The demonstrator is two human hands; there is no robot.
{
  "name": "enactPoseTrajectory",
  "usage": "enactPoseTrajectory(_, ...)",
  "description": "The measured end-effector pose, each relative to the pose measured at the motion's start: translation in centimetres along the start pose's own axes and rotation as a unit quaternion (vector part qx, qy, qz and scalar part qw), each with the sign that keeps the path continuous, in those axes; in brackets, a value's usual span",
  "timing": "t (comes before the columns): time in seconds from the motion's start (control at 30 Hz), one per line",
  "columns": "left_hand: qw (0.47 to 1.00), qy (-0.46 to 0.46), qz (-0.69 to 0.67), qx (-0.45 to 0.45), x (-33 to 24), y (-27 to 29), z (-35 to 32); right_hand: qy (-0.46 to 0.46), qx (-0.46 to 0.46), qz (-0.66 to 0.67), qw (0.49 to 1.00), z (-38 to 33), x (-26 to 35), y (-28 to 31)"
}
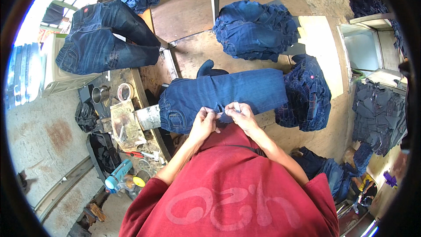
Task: The person repeatedly picks up pairs of jeans from a pile, lays them on a table, and uses a white marker to draw lines on the fabric. After marking, the jeans are placed back on the pile. The process is repeated for multiple pairs.
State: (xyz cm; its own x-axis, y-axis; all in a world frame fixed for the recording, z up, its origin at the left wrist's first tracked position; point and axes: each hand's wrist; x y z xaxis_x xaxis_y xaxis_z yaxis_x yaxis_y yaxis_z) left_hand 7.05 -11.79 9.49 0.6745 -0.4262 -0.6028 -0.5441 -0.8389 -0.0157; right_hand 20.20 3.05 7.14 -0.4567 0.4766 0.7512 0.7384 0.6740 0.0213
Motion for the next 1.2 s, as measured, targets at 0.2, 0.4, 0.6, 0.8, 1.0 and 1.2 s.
enactPoseTrajectory(0.2,0.991,0.121,-0.049,0.033,-1.8,0.9,0.4,0.13,-0.038,-0.156,0.978,-0.7,1.7,0.4)
enactPoseTrajectory(0.4,0.998,0.008,0.041,0.047,-0.8,-0.2,1.2,0.168,-0.1,-0.325,0.925,-0.7,2.2,1.1)
enactPoseTrajectory(0.6,0.994,0.089,-0.017,0.058,-1.7,0.7,0.0,0.163,-0.094,-0.26,0.947,-0.7,1.3,1.3)
enactPoseTrajectory(0.8,0.996,0.03,0.069,0.054,-2.3,-0.8,0.2,0.183,-0.09,-0.22,0.954,-1.3,1.4,1.6)
enactPoseTrajectory(1.0,0.994,0.011,0.092,0.052,-2.1,-0.9,0.2,0.188,-0.094,-0.233,0.95,-1.3,1.4,1.6)
enactPoseTrajectory(1.2,0.995,0.004,0.084,0.051,-1.5,-0.8,0.1,0.207,-0.094,-0.235,0.945,-1.4,1.7,1.9)
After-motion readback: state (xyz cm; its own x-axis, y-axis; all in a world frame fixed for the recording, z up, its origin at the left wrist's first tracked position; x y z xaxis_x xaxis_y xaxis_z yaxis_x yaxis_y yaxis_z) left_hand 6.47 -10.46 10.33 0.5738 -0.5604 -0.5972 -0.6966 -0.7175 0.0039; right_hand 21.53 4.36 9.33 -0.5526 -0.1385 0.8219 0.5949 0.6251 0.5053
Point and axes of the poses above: each hand's wrist, its own z-axis towards the middle knuckle, its own y-axis out of the back of the hand, x = y × z, and after that the axes turned 14 degrees about -x, right-handed
